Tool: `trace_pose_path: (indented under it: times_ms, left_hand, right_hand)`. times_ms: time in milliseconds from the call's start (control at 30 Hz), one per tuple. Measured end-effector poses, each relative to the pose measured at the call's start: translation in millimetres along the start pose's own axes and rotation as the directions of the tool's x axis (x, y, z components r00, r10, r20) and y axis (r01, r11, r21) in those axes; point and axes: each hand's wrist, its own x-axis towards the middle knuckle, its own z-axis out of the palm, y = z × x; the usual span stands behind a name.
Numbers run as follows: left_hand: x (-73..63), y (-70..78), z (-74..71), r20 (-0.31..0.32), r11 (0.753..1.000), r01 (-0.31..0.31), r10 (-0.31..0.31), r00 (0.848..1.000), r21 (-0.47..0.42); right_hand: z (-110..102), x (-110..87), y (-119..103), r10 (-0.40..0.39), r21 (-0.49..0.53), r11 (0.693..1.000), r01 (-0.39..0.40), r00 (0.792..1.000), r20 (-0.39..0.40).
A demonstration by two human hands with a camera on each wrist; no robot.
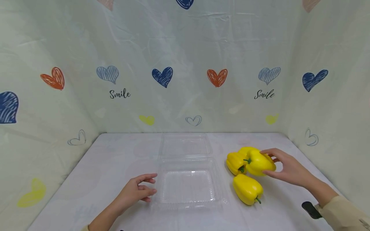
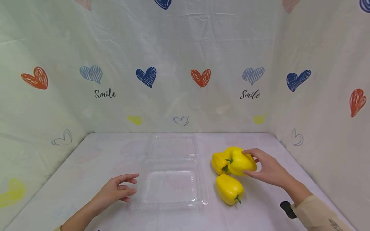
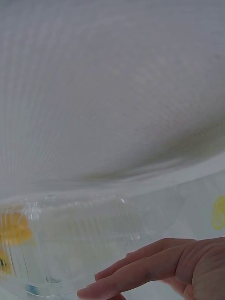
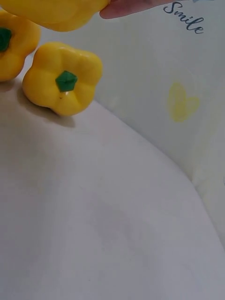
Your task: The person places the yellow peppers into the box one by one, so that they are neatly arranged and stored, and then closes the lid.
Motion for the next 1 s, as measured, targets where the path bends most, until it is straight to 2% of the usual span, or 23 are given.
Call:
trace_pose_path:
  times_ms: [233, 600, 1000]
  left_hand:
    - [0.6, -0.6, 0.7, -0.003, 1.0, 0.001, -0.001, 1.0, 0.014]
    - [2.6, 0.8, 0.3, 0.005, 1.0, -0.001, 0.001, 1.0, -0.002]
    - [5.4, 1.2, 2.0, -0.002, 1.0, -0.004, 0.004, 1.0, 0.0]
  right_hand:
    - [3.4, 11.0, -6.3, 0.002, 0.02, 1.0, -0.002, 1.0, 0.016]
    - [9.4, 32.2, -17.8, -0.071, 0.089, 0.994, 0.07, 0.997, 0.012]
    - [15.5, 54.0, -29.4, -0.024, 0.156, 0.988, 0.009, 0.995, 0.092]
